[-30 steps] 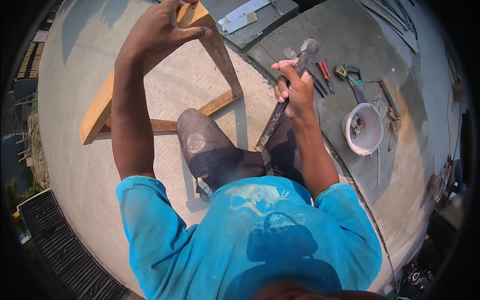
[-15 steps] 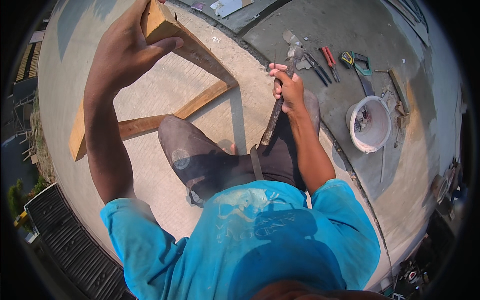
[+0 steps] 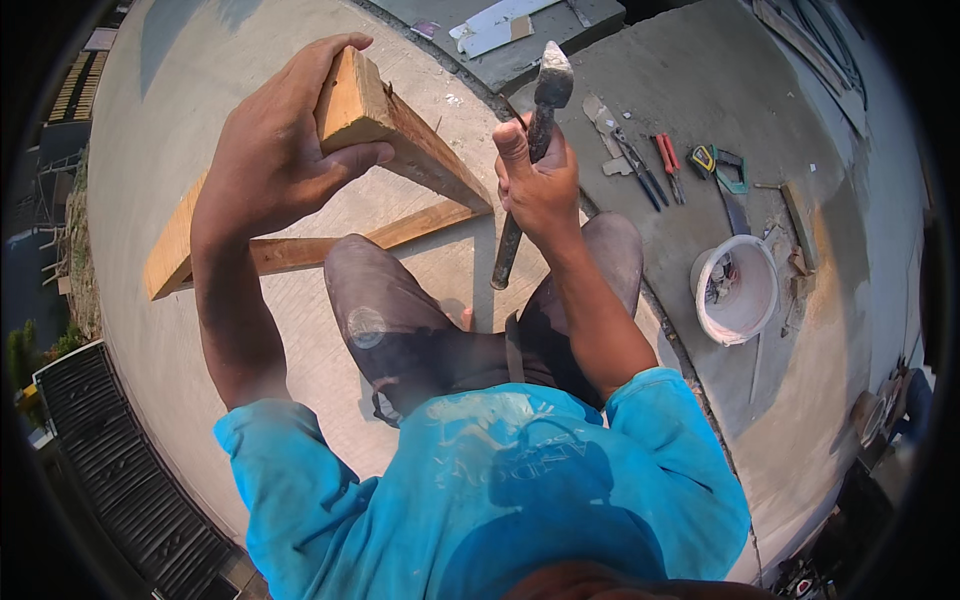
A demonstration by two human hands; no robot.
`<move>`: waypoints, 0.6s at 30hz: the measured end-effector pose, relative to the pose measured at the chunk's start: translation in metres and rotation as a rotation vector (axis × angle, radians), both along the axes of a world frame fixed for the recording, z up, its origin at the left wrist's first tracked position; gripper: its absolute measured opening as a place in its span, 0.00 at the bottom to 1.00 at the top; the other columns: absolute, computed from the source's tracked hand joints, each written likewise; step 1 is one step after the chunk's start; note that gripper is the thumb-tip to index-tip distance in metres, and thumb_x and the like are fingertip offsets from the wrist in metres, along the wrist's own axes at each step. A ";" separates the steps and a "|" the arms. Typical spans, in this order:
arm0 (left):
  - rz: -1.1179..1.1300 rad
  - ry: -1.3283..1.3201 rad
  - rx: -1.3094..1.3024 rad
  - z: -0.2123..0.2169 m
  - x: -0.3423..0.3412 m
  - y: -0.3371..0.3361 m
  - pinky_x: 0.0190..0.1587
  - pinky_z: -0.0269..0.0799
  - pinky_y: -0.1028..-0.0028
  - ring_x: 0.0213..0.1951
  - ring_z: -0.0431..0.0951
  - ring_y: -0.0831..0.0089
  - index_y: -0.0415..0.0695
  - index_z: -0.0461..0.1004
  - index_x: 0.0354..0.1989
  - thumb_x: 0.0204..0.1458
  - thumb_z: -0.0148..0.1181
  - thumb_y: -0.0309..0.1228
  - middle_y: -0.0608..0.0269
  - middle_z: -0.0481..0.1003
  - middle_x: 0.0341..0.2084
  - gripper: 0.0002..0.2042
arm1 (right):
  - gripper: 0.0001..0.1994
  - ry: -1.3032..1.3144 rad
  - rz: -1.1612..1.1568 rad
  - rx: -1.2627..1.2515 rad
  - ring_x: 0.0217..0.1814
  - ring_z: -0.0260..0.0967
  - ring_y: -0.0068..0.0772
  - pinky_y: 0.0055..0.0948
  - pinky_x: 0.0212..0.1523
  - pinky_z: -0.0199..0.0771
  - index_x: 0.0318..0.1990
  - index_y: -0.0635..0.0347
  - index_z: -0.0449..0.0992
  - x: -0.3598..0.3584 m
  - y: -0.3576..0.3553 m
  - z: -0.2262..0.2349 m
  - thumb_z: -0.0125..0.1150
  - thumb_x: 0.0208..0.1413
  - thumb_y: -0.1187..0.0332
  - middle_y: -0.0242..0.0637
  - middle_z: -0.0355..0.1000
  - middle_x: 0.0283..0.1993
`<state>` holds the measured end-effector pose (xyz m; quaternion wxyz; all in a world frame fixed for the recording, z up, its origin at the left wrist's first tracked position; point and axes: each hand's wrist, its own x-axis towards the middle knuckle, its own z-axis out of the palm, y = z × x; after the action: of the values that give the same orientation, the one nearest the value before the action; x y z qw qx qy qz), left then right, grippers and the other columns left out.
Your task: The person assembles a rectangular wooden frame on a concrete floor. They position wooden planks, hold nails in place, and hammer them into the joints to secure the frame.
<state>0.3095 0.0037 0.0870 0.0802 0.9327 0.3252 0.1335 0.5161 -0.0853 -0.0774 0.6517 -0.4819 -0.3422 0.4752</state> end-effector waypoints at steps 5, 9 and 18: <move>-0.050 -0.017 -0.069 -0.005 0.006 -0.010 0.54 0.79 0.55 0.48 0.82 0.46 0.54 0.55 0.71 0.37 0.82 0.34 0.49 0.78 0.47 0.51 | 0.31 -0.032 0.103 0.173 0.37 0.65 0.16 0.19 0.33 0.71 0.44 0.56 0.67 -0.005 -0.010 0.021 0.83 0.43 0.52 0.28 0.66 0.41; -0.068 -0.018 -0.047 -0.001 0.010 -0.021 0.48 0.78 0.59 0.47 0.82 0.46 0.52 0.49 0.73 0.38 0.81 0.40 0.44 0.79 0.44 0.54 | 0.46 -0.087 0.138 0.080 0.62 0.66 0.29 0.31 0.59 0.71 0.54 0.61 0.68 -0.013 -0.019 0.064 0.88 0.28 0.46 0.38 0.67 0.59; -0.099 -0.231 0.004 -0.008 0.016 -0.027 0.54 0.77 0.59 0.52 0.78 0.47 0.50 0.48 0.73 0.39 0.82 0.41 0.48 0.72 0.52 0.55 | 0.21 -0.217 0.113 0.607 0.75 0.60 0.56 0.54 0.67 0.73 0.36 0.59 0.62 -0.027 -0.006 0.075 0.77 0.52 0.69 0.59 0.56 0.73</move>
<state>0.3257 -0.0231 0.0795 0.1218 0.9261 0.2673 0.2366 0.4893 -0.0914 -0.0028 0.6980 -0.2939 -0.5619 0.3327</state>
